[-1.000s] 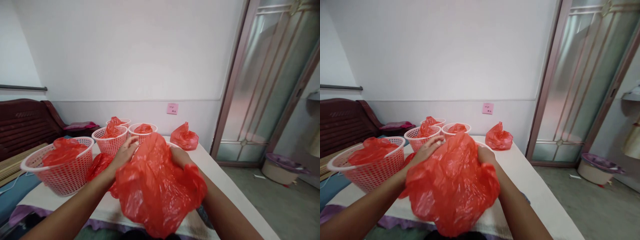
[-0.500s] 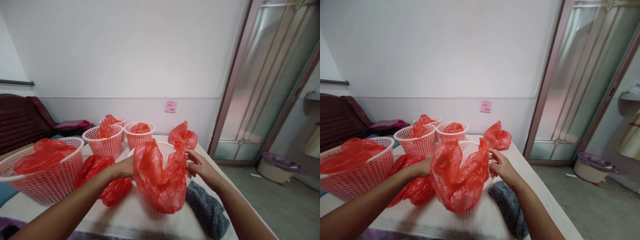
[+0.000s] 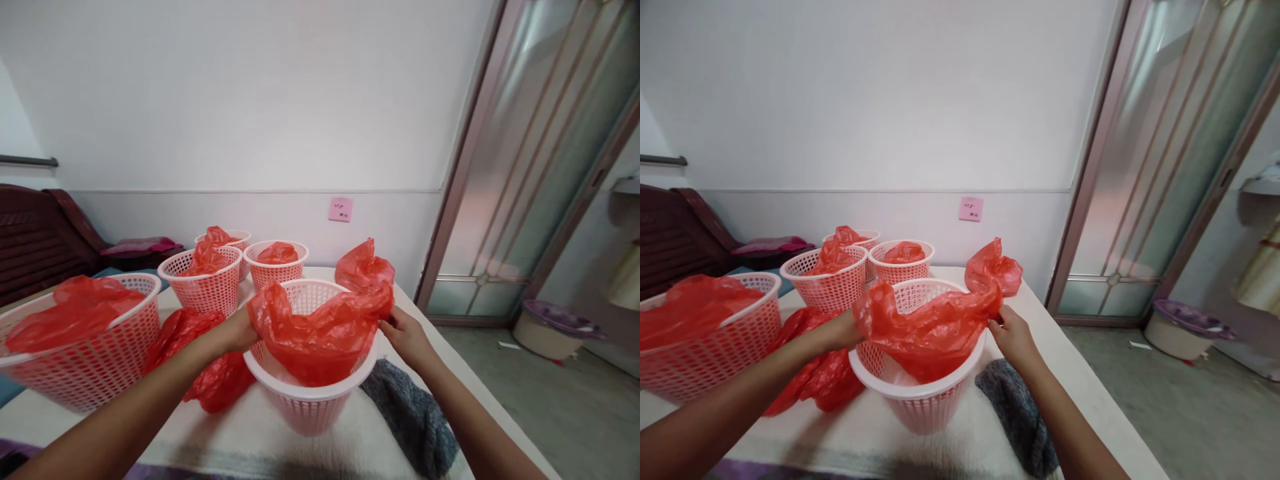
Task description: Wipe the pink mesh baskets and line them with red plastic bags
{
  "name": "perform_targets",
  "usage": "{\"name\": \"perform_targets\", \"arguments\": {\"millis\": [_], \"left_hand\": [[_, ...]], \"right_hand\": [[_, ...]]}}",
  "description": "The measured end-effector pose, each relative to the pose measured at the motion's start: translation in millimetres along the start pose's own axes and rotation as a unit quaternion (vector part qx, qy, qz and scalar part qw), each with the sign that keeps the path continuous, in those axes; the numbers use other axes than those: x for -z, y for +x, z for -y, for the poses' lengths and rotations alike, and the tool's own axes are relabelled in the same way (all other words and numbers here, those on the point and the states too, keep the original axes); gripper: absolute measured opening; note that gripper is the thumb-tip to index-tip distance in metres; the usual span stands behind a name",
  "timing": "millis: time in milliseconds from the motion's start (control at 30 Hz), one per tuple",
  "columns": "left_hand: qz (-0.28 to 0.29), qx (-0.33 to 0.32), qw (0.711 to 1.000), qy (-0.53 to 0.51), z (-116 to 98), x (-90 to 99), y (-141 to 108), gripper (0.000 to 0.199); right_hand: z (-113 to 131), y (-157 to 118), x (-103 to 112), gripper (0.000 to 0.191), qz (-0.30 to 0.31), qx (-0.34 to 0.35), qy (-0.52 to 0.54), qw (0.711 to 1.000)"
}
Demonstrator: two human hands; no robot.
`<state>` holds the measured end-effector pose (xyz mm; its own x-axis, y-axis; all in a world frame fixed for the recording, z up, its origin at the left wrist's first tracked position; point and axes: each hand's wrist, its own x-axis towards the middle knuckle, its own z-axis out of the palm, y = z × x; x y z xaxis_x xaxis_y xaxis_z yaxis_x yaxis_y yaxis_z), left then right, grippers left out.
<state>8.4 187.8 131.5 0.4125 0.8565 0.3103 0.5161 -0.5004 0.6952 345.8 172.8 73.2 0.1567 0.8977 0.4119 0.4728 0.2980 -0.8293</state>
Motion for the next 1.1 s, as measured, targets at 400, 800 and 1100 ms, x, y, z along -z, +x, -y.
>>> {"name": "perform_targets", "arguments": {"millis": [400, 800, 1100], "left_hand": [[0.004, -0.064, 0.98, 0.188, -46, 27.5, -17, 0.061], [-0.061, 0.055, 0.975, 0.205, 23, 3.9, -30, 0.027], [-0.088, 0.101, 0.986, 0.101, 12, -9.3, -51, 0.02]], "right_hand": [[22, -15, -1, 0.041, 0.013, -0.117, 0.148, 0.982], [7, -27, -3, 0.024, -0.016, -0.191, 0.225, 0.955], [24, -44, -5, 0.04, 0.057, -0.193, 0.308, 0.93]]}}
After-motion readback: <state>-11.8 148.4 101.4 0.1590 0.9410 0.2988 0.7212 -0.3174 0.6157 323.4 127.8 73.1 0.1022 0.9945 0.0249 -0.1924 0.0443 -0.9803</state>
